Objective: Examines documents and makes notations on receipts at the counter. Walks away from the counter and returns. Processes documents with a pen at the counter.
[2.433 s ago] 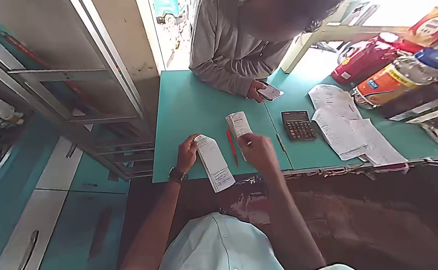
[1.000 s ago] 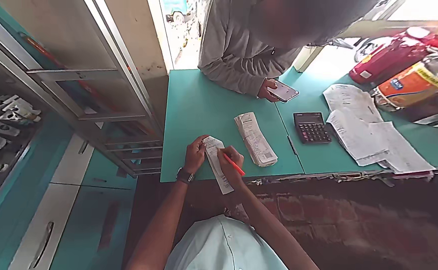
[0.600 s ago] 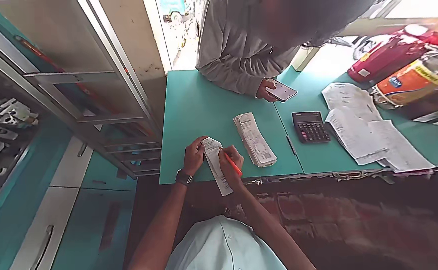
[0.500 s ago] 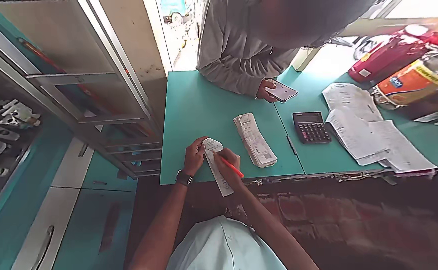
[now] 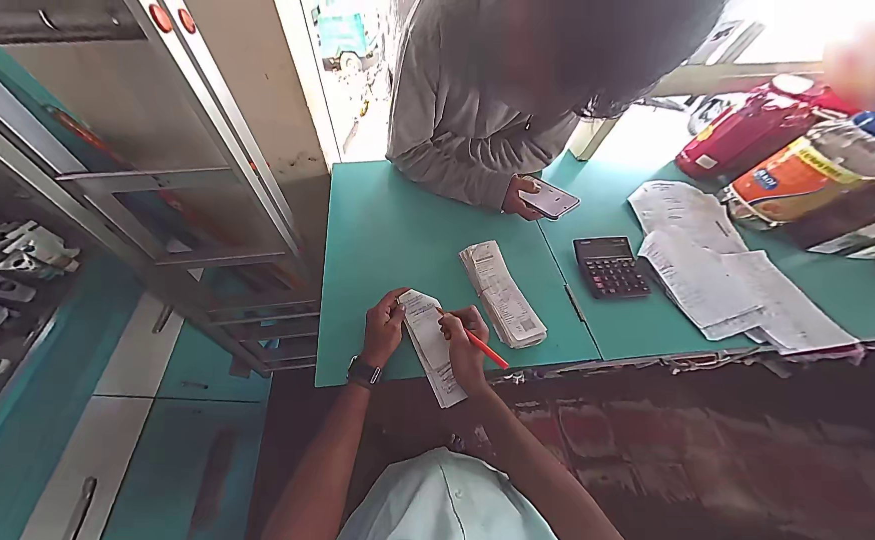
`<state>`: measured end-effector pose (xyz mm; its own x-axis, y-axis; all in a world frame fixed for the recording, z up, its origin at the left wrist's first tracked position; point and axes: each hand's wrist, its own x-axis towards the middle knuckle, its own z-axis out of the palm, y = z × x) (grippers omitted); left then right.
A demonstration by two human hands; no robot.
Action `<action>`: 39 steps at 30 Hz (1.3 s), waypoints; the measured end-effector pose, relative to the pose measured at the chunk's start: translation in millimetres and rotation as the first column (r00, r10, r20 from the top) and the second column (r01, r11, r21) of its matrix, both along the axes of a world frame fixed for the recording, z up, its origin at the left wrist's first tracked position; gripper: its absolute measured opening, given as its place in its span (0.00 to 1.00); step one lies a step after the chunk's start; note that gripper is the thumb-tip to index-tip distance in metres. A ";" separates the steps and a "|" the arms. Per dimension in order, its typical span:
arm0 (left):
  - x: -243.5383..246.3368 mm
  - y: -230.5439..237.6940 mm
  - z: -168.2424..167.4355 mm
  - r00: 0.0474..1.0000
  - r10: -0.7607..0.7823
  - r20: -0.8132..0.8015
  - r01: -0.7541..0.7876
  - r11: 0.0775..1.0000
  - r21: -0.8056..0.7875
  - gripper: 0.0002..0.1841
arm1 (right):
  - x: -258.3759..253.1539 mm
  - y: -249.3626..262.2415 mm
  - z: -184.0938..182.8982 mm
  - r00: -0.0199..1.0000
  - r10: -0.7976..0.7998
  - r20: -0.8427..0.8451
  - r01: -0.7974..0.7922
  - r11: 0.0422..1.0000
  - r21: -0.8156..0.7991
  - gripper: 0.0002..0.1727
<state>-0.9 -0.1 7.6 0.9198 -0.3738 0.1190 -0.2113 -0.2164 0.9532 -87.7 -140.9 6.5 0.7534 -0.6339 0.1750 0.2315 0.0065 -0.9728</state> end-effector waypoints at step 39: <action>0.1 0.4 -2.3 0.999 0.032 0.004 -0.032 0.998 0.047 0.19 | -2.7 -32.1 15.0 0.996 0.091 -0.015 -0.090 0.993 0.074 0.15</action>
